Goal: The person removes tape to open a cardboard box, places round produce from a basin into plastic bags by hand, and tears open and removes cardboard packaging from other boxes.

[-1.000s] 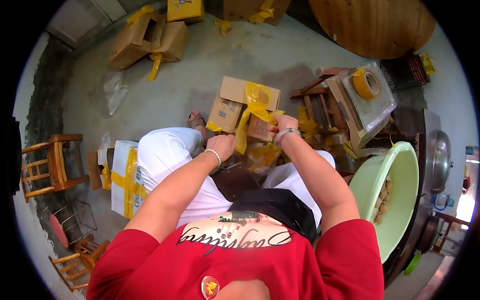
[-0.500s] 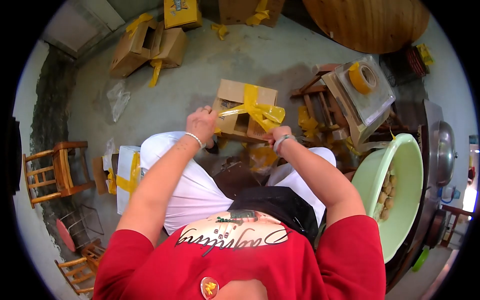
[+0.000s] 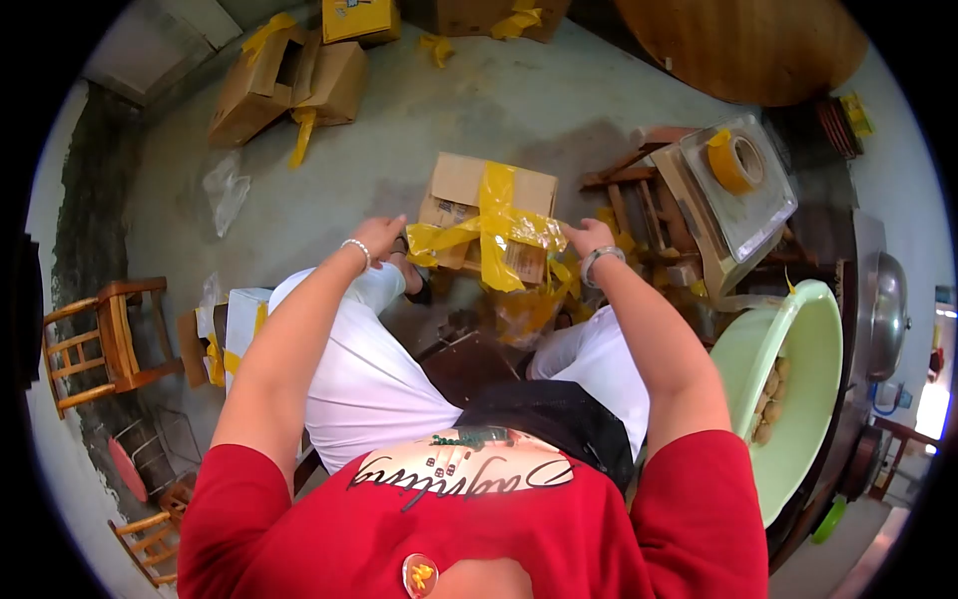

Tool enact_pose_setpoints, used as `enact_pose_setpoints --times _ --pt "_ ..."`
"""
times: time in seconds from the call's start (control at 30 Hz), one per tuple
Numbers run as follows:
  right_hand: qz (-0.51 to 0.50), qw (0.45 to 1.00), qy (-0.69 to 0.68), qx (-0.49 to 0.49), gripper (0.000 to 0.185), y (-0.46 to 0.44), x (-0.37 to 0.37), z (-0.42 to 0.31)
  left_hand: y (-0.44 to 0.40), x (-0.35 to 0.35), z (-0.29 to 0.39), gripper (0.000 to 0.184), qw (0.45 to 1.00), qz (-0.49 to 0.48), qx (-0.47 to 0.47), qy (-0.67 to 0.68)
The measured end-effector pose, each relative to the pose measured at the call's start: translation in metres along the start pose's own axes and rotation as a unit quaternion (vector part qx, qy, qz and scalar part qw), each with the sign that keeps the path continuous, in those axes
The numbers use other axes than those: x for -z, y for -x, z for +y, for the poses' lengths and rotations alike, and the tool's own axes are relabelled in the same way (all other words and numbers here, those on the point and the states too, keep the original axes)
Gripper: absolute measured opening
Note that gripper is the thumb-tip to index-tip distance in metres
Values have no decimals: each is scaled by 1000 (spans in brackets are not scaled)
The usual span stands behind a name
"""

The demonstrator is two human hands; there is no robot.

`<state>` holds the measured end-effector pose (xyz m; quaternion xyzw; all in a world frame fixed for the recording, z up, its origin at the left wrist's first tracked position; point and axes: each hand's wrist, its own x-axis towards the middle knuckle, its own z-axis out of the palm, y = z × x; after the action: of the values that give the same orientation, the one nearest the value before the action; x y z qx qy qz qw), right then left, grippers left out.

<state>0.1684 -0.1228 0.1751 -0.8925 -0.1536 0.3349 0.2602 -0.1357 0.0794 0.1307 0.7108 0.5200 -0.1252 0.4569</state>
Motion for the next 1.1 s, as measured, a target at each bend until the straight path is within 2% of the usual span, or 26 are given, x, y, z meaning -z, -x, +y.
enact_pose_setpoints --times 0.07,0.1,0.2,0.3,0.4,0.5,0.6,0.7,0.8,0.9,1.0,1.1 --pt "-7 999 47 27 58 -17 -20 11 9 -5 9 50 991 -19 83 107" --pt "-2 999 28 21 56 -20 -24 11 12 -8 13 49 979 -29 123 158" --pt "2 999 -50 -5 45 -32 -41 13 0 -9 8 35 989 -9 -20 148" --pt "0 991 -125 -38 28 -41 -43 15 -2 -10 12 22 997 36 -41 48" --pt "-1 989 -141 -51 16 -21 -30 0 -10 -15 -4 14 974 198 -101 37" --pt "-39 984 -165 -49 13 -16 -23 -2 -5 0 -10 10 922 188 -29 338" --pt "-38 985 -169 -23 11 -17 -25 -6 17 5 2 8 904 189 -21 384" --pt "-59 977 -202 29 10 -21 -20 1 33 11 19 5 851 160 -47 498" --pt "-73 977 -181 84 8 -26 -10 18 47 16 37 2 840 123 -76 523" --pt "-58 982 -139 113 9 -39 -17 35 29 9 27 3 896 164 -84 403" --pt "-24 986 -111 125 13 -48 -34 38 2 5 15 5 880 208 -112 413" --pt "-38 983 -117 133 11 -52 -42 51 -3 4 15 5 892 241 -158 348"
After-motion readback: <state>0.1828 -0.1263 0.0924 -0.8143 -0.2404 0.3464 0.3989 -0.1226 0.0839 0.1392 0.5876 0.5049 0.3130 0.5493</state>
